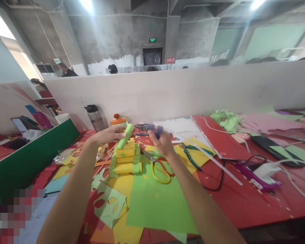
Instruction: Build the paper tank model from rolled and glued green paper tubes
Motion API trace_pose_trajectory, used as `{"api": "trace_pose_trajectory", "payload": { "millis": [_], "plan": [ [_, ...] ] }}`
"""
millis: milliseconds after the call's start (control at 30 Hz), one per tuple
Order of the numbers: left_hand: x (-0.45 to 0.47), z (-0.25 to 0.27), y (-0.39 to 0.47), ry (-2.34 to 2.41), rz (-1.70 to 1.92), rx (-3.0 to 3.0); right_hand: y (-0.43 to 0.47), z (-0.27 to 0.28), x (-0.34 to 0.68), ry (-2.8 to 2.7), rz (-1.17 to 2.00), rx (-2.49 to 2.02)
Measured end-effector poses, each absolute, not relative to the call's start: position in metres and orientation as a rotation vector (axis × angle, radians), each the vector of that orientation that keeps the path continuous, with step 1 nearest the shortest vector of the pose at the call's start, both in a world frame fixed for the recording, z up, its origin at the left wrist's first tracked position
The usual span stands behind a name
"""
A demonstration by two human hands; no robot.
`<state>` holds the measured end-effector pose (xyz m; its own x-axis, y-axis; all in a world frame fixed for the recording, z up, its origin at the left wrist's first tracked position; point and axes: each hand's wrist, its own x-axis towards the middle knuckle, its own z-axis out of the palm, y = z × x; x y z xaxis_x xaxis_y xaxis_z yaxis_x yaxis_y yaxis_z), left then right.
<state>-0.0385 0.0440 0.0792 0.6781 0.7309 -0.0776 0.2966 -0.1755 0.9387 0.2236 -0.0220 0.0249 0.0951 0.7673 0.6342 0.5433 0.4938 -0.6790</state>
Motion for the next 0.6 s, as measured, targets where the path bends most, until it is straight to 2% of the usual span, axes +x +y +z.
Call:
{"api": "trace_pose_trajectory", "payload": {
  "millis": [233,600],
  "plan": [
    [-0.0368,0.0830,0.0388,0.848,0.592,1.699,-0.0224,0.0242,0.2221,-1.681,0.212,-1.135],
    [-0.0358,0.0832,0.0373,0.820,0.582,1.665,-0.0222,0.0250,0.2232,-1.606,0.249,-1.142]
  ]
}}
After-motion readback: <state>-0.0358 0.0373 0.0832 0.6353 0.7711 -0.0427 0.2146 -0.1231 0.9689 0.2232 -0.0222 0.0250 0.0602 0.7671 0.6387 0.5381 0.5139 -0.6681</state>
